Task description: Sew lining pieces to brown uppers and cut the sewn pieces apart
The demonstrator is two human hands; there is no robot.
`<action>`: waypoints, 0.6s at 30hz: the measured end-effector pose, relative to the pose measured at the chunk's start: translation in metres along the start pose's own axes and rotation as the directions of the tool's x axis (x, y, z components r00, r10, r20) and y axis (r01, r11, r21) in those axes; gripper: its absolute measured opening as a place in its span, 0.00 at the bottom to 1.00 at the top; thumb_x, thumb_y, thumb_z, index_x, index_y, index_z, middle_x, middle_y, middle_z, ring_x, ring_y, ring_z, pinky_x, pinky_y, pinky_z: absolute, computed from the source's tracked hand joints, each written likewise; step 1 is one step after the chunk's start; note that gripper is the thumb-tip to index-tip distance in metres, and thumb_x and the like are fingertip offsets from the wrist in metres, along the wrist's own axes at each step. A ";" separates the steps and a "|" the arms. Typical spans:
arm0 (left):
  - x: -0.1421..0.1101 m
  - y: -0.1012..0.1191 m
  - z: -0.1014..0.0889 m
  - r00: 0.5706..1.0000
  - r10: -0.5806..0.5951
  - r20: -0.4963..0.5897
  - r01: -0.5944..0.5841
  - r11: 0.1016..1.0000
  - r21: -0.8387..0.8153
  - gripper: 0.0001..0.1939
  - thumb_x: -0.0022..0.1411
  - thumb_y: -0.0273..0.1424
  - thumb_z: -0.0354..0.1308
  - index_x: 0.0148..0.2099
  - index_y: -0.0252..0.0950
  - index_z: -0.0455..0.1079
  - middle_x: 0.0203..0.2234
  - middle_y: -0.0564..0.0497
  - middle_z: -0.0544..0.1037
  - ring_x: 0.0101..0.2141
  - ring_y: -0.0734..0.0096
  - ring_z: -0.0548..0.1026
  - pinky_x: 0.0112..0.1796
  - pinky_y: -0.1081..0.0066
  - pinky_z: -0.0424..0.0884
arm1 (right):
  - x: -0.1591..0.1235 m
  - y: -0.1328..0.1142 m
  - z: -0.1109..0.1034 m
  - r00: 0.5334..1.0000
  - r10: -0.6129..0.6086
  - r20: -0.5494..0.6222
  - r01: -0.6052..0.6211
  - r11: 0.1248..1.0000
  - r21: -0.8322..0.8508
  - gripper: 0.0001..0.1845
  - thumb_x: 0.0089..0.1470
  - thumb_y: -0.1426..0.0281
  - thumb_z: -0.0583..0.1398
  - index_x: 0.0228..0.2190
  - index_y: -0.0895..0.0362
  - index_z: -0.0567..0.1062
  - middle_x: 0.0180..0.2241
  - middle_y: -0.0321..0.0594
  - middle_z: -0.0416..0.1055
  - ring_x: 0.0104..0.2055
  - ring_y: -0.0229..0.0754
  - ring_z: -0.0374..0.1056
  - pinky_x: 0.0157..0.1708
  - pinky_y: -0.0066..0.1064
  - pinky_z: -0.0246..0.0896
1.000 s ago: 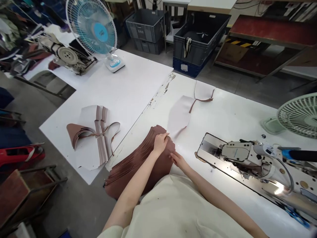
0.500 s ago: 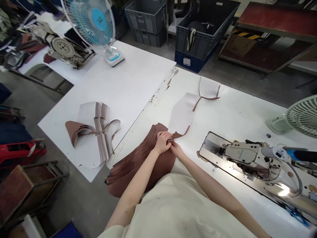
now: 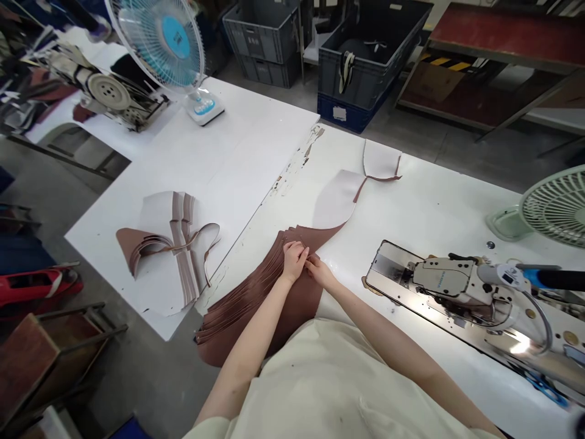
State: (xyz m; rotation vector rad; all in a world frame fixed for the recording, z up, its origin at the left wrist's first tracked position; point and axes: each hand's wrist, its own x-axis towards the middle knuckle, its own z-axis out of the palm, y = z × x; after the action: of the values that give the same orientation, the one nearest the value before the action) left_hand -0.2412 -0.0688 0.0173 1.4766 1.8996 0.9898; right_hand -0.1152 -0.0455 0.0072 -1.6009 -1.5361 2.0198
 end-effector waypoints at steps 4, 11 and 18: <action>-0.001 -0.001 0.000 1.000 -0.002 -0.021 0.001 1.000 -0.007 0.20 0.66 0.34 0.42 0.21 0.37 0.57 0.21 0.53 0.69 0.31 0.71 0.69 0.49 0.63 0.59 | 0.001 -0.001 0.004 1.000 -0.009 -0.016 0.009 1.000 0.025 0.15 0.50 0.53 0.55 0.25 0.52 0.65 0.16 0.28 0.58 0.20 0.35 0.56 0.21 0.27 0.52; -0.003 -0.002 0.004 0.999 -0.020 -0.038 0.020 1.000 -0.005 0.21 0.67 0.35 0.41 0.21 0.38 0.56 0.20 0.53 0.68 0.31 0.70 0.69 0.47 0.63 0.61 | -0.010 0.005 0.002 0.996 -0.066 -0.062 0.062 0.995 -0.073 0.16 0.52 0.53 0.54 0.22 0.51 0.62 0.17 0.30 0.58 0.20 0.37 0.56 0.21 0.29 0.51; -0.002 0.005 -0.001 0.995 -0.030 -0.093 0.031 0.999 0.015 0.20 0.67 0.35 0.40 0.21 0.38 0.56 0.21 0.52 0.69 0.33 0.68 0.69 0.46 0.62 0.61 | -0.033 0.010 0.004 0.987 -0.089 -0.133 0.073 0.991 -0.114 0.20 0.50 0.50 0.54 0.20 0.52 0.59 0.17 0.31 0.59 0.20 0.37 0.56 0.21 0.29 0.48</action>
State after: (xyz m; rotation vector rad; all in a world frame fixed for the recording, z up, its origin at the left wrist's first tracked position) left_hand -0.2386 -0.0699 0.0217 1.4287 1.9938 1.0481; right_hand -0.0998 -0.0743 0.0206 -1.6495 -1.6566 1.7721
